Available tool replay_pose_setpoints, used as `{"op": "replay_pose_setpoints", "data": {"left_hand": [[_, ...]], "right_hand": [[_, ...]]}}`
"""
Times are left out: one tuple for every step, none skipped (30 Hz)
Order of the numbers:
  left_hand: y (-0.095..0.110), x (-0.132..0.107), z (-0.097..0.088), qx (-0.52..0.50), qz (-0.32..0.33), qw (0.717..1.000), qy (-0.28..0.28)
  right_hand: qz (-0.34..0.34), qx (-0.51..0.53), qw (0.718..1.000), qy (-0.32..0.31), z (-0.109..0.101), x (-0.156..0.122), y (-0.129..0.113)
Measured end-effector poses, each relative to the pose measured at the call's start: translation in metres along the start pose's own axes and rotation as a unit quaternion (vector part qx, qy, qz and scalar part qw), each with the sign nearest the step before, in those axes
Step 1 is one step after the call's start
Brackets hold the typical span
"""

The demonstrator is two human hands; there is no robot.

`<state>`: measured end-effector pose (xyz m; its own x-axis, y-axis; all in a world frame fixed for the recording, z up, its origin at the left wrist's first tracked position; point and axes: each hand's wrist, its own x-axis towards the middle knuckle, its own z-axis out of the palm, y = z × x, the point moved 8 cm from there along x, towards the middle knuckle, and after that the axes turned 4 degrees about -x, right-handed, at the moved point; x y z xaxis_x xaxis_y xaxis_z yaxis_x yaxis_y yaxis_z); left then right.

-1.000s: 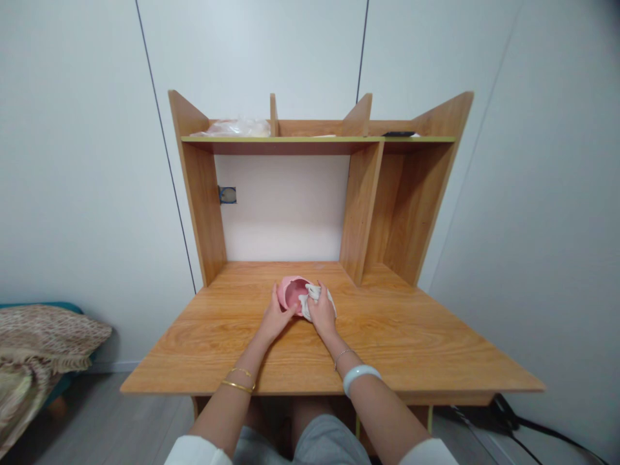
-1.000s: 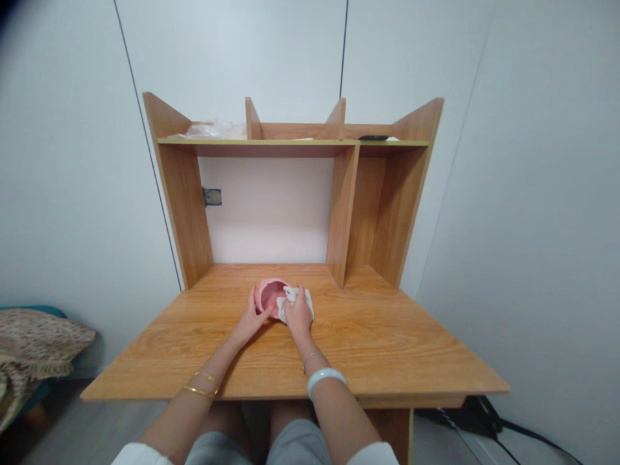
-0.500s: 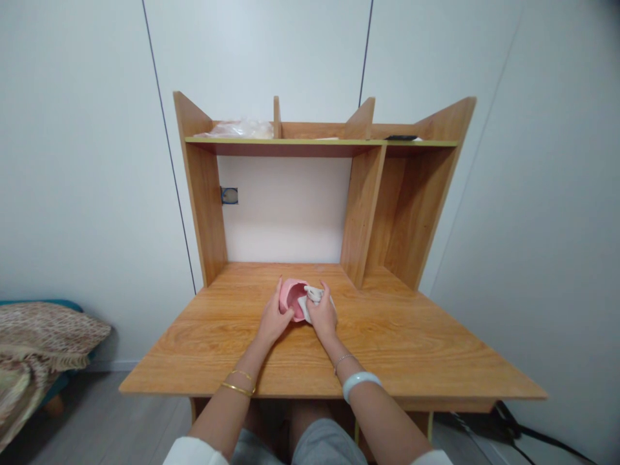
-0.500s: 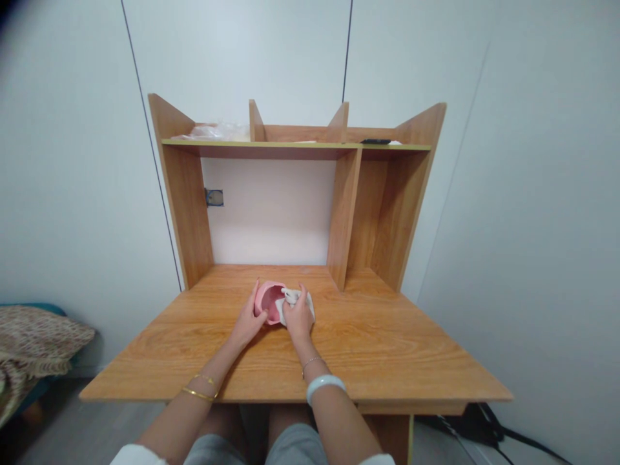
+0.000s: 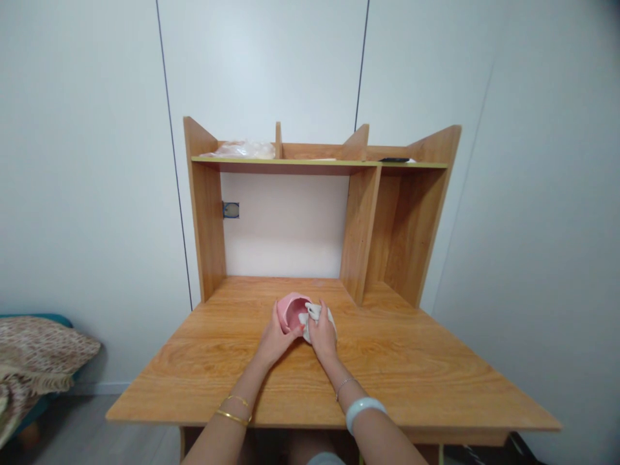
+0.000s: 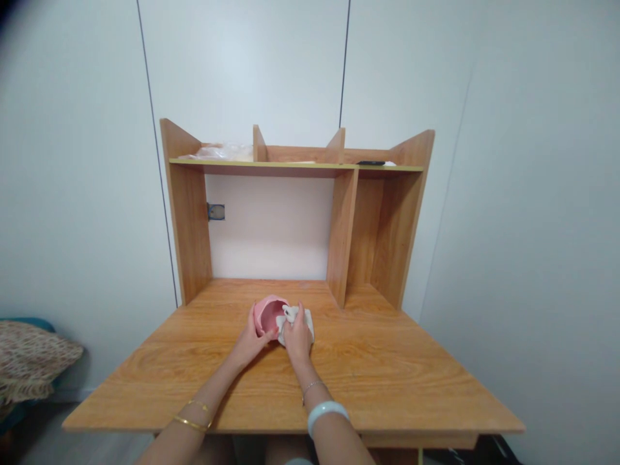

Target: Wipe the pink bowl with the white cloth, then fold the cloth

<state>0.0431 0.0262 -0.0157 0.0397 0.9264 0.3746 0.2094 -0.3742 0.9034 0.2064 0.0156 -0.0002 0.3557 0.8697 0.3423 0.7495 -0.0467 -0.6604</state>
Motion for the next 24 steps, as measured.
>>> {"op": "replay_pose_setpoints", "data": {"left_hand": [[-0.002, 0.000, 0.002, -0.004, -0.005, 1.000, -0.010], [-0.002, -0.001, 0.003, -0.011, -0.007, 1.000, -0.015], [-0.003, -0.001, 0.003, -0.017, -0.006, 1.000, -0.016], [-0.003, -0.001, 0.003, -0.021, -0.006, 1.000, -0.016], [-0.003, -0.001, 0.004, -0.023, -0.007, 1.000, -0.019], [-0.004, -0.001, 0.005, -0.022, -0.009, 0.999, -0.025], [-0.005, -0.001, 0.006, -0.021, -0.013, 0.999, -0.031], [-0.006, -0.001, 0.007, -0.021, -0.016, 0.999, -0.035], [-0.007, -0.001, 0.008, -0.020, -0.018, 0.999, -0.036], [-0.007, -0.001, 0.008, -0.021, -0.018, 0.999, -0.034], [-0.008, -0.001, 0.008, -0.024, -0.017, 0.999, -0.031], [-0.008, 0.000, 0.008, -0.026, -0.017, 0.999, -0.028], [-0.008, 0.000, 0.008, -0.027, -0.016, 0.999, -0.025], [-0.008, 0.001, 0.008, -0.028, -0.015, 0.999, -0.020], [-0.008, 0.001, 0.007, -0.030, -0.014, 0.999, -0.013], [-0.008, 0.002, 0.005, -0.031, -0.011, 0.999, -0.006], [-0.008, 0.002, 0.004, -0.034, -0.009, 0.999, 0.002], [-0.008, 0.003, 0.003, -0.038, -0.006, 0.999, 0.010], [-0.008, 0.003, 0.001, -0.044, -0.003, 0.999, 0.016], [-0.007, 0.003, 0.000, -0.051, 0.003, 0.999, 0.020], [-0.005, 0.003, -0.001, -0.057, 0.010, 0.998, 0.021], [-0.002, 0.003, -0.002, -0.063, 0.021, 0.998, 0.022], [0.002, 0.002, -0.003, -0.066, 0.034, 0.997, 0.022], [0.007, 0.001, -0.004, -0.068, 0.047, 0.996, 0.020]], "right_hand": [[-0.001, -0.001, 1.000, -0.001, 0.000, 0.000, 0.000], [-0.001, 0.000, 1.000, -0.003, 0.001, 0.000, 0.000], [-0.003, 0.002, 1.000, -0.005, 0.002, 0.001, 0.001], [-0.005, 0.005, 1.000, -0.006, 0.003, 0.001, 0.001], [-0.008, 0.011, 1.000, -0.006, 0.004, 0.001, 0.001], [-0.011, 0.020, 1.000, -0.004, 0.004, 0.002, 0.002], [-0.014, 0.033, 0.999, 0.001, 0.004, 0.002, 0.002], [-0.016, 0.050, 0.999, 0.008, 0.004, 0.002, 0.003], [-0.019, 0.069, 0.997, 0.015, 0.004, 0.002, 0.003], [-0.021, 0.087, 0.996, 0.022, 0.003, 0.003, 0.003], [-0.022, 0.100, 0.994, 0.029, 0.002, 0.003, 0.004], [-0.021, 0.108, 0.993, 0.034, 0.001, 0.003, 0.004], [-0.018, 0.107, 0.993, 0.038, 0.000, 0.002, 0.004], [-0.014, 0.101, 0.994, 0.041, 0.000, 0.002, 0.004], [-0.009, 0.092, 0.995, 0.043, -0.001, 0.002, 0.004], [-0.005, 0.083, 0.996, 0.044, -0.002, 0.001, 0.004], [-0.001, 0.075, 0.996, 0.044, -0.003, 0.001, 0.004], [0.002, 0.069, 0.997, 0.042, -0.003, 0.001, 0.004], [0.003, 0.062, 0.997, 0.036, -0.003, 0.001, 0.004], [0.004, 0.052, 0.998, 0.029, -0.002, 0.000, 0.003], [0.006, 0.038, 0.999, 0.018, -0.001, 0.000, 0.003], [0.007, 0.020, 1.000, 0.004, 0.001, 0.000, 0.003], [0.006, -0.001, 1.000, -0.011, 0.003, 0.000, 0.002], [0.004, -0.022, 0.999, -0.028, 0.005, 0.000, 0.002]]}}
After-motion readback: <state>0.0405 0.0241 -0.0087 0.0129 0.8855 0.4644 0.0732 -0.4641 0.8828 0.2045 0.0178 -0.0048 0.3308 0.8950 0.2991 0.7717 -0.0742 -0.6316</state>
